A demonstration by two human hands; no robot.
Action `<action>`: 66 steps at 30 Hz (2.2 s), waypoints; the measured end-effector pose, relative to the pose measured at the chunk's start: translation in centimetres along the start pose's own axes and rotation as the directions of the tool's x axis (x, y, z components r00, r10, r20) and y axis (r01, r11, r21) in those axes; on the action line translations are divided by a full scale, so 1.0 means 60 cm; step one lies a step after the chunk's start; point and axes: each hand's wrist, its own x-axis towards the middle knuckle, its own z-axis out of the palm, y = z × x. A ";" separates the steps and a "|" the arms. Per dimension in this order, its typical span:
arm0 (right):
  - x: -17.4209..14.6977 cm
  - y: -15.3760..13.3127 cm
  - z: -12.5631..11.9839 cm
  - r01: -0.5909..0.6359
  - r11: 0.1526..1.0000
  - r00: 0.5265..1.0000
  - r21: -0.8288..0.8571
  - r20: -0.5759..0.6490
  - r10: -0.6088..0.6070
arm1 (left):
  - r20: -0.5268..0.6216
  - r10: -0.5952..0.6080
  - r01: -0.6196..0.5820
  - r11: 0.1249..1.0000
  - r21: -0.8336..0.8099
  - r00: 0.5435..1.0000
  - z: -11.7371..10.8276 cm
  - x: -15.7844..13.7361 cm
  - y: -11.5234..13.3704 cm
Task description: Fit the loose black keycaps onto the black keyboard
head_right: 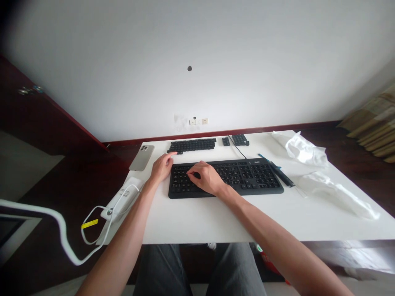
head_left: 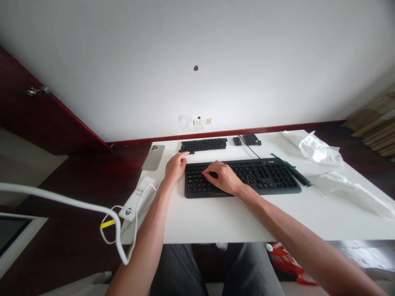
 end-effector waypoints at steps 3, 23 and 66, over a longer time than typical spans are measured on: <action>0.001 0.001 -0.002 -0.012 1.000 1.000 0.006 0.003 0.012 | 0.057 -0.009 0.005 0.997 0.073 0.998 0.002 0.000 0.004; 0.003 -0.003 -0.006 -0.026 0.998 0.999 0.065 0.040 0.024 | -0.009 -0.142 0.142 0.990 0.025 0.990 -0.003 0.005 0.014; 0.007 0.005 -0.011 -0.123 0.972 0.979 0.199 -0.135 0.151 | 0.238 0.072 0.118 0.708 -0.697 0.969 -0.002 -0.007 0.109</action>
